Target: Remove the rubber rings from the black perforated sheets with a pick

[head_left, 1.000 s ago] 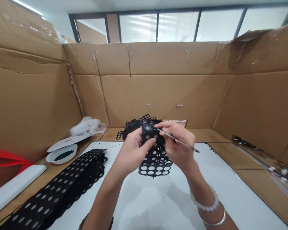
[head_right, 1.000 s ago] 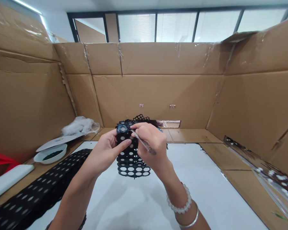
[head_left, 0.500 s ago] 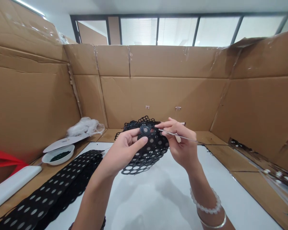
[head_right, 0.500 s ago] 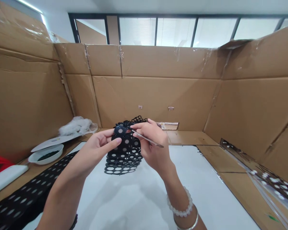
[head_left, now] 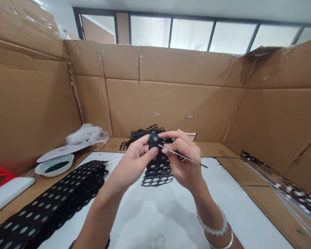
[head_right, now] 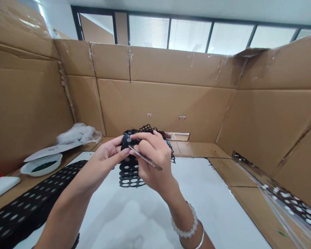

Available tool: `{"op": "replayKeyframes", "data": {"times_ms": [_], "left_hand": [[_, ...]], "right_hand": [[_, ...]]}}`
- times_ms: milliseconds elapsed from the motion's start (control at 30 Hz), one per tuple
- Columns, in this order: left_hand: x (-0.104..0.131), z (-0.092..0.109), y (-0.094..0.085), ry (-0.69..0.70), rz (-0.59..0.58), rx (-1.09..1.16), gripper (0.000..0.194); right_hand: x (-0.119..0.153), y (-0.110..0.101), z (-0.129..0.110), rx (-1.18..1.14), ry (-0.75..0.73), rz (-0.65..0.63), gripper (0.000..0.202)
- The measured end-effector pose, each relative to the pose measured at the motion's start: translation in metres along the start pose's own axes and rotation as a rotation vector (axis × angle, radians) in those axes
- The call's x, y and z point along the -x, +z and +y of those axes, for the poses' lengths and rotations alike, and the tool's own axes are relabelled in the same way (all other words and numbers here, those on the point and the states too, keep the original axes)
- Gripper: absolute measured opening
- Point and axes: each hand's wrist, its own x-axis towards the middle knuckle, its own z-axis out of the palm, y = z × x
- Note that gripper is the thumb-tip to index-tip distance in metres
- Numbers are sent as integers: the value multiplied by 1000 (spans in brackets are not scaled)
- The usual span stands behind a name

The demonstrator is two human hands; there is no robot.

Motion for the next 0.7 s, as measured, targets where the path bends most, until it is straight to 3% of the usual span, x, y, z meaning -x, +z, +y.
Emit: {"op": "replayKeyframes", "data": {"times_ms": [100, 267, 333, 533, 700], "left_hand": [[2, -4, 3, 48, -10, -107, 27], [10, -6, 11, 228, 75, -529, 24], [11, -6, 13, 239, 82, -632, 25], [3, -15, 13, 114, 99, -401, 32], [-1, -15, 6, -9, 73, -393, 15]], "right_hand": [[2, 2, 0, 61, -29, 43, 22], [5, 9, 2, 263, -112, 113, 23], [7, 11, 5, 326, -130, 154, 24], [9, 6, 11, 193, -55, 94, 20], [7, -7, 22, -51, 134, 108, 20]]}}
